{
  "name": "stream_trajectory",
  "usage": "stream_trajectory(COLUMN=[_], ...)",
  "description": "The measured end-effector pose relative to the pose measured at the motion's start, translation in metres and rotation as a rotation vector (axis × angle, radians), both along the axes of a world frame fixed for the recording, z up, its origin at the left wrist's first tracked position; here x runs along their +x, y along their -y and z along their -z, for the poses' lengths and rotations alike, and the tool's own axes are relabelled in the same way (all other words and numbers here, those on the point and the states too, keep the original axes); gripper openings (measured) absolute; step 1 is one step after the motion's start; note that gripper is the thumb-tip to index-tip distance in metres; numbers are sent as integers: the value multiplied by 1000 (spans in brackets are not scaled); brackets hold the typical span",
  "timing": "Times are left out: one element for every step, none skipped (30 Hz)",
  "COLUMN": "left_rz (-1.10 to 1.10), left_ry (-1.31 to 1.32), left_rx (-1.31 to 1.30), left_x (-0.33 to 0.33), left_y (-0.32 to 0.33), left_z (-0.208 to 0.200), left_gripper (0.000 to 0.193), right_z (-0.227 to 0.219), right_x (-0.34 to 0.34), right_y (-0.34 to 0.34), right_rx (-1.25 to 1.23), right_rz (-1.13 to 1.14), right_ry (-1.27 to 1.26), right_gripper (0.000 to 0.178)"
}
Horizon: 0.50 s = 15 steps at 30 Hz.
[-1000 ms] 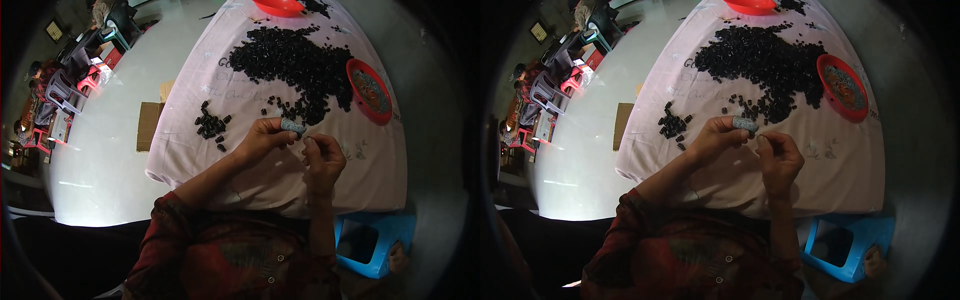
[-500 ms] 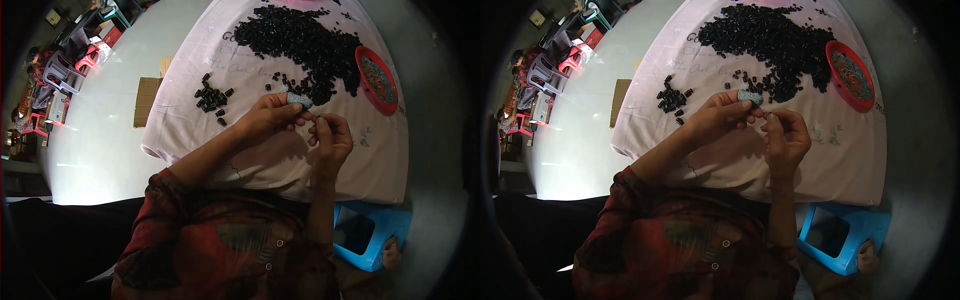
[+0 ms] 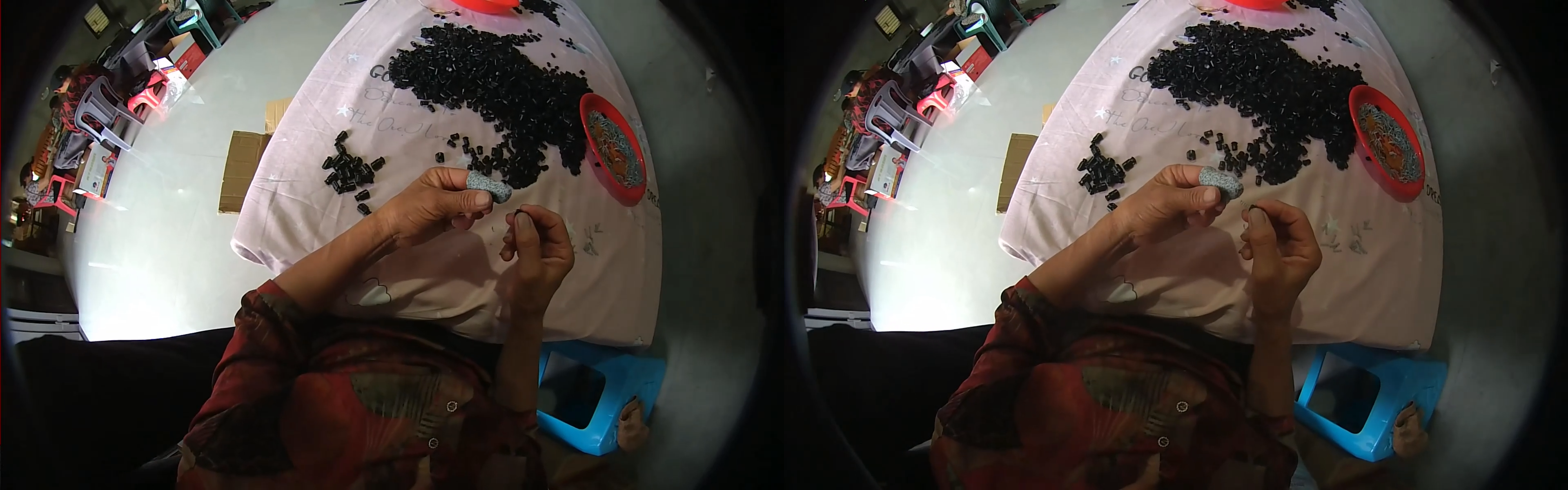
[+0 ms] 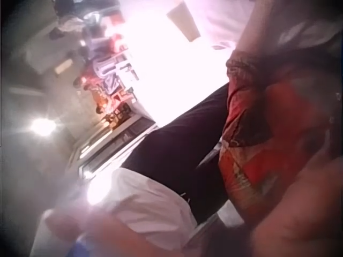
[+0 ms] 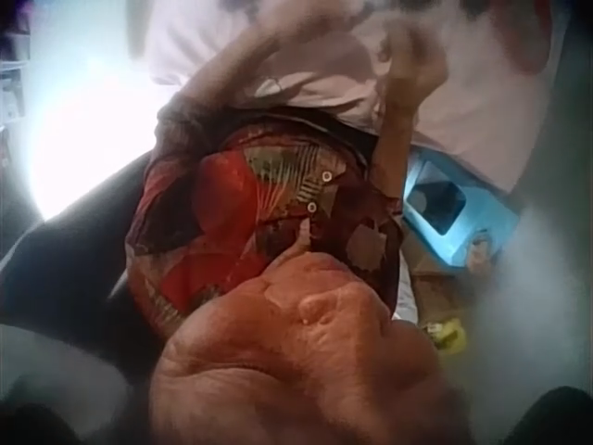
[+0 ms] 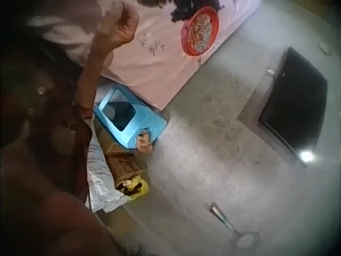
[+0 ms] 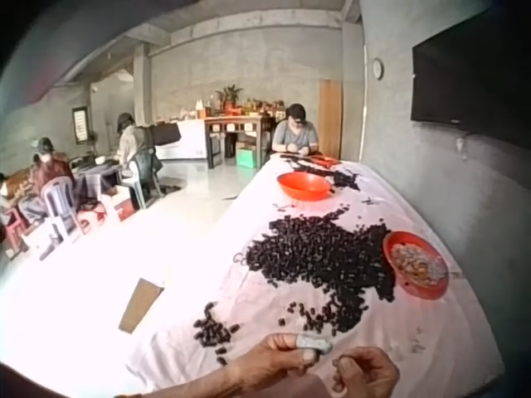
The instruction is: The person repeatedly assembles small plastic components by inserting pins into them by hand and placing the assembled pieces onto the table.
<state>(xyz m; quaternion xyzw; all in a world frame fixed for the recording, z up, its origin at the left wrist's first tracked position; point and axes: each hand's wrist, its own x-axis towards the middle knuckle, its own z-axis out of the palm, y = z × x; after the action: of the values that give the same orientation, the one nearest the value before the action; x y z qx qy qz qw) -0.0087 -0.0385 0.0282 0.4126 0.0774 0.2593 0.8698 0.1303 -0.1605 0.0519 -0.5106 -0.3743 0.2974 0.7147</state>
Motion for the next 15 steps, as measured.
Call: stream_trajectory(left_rz=[0,-4,-8,-37,-58,-131,-173,-254,-335,-339,-338,-336,-339,-392,-443], left_ry=[-21,-42,-44,-58,-70,-150,-229,-304,-379,-382,-500,-619,-621,-582,-542], left_rx=[-24,-50,-57,-27,2,87,270,521,773,774,909,1044,1052,1055,1058], left_x=[-1,-3,-4,-5,-4,-4,-5,-4,-4,-4,-5,-6,-8,-9,-9], left_y=[-2,-3,-3,-4,-3,-4,-12,-19,-22,-21,-18,-17,-22,-28,-36], left_z=[2,3,2,1,-3,-7,2,6,9,13,8,4,5,7,7], left_gripper=[16,14,14,15,16,16,18,17,18,18,18,18,18,18,19], right_z=[-1,-2,-3,-3,-3,-2,-2,1,6,12,16,21,24,27,28], right_x=[-1,-2,-4,-5,-3,0,4,8,15,21,25,29,32,32,33], right_y=[1,1,0,-1,0,0,-1,-4,-7,-9,-10,-10,-11,-10,-8], right_rx=[-6,-13,-21,-29,-37,-48,-58,-60,-107,-152,-145,-166,-185,-179,-199], right_rz=[1,-4,-3,-1,2,20,37,34,67,100,98,101,105,108,105], right_ry=[10,9,13,17,19,47,76,75,60,45,42,62,82,80,88], right_gripper=[15,15,16,17,17,17,18,18,18,17,17,17,17,17,17])
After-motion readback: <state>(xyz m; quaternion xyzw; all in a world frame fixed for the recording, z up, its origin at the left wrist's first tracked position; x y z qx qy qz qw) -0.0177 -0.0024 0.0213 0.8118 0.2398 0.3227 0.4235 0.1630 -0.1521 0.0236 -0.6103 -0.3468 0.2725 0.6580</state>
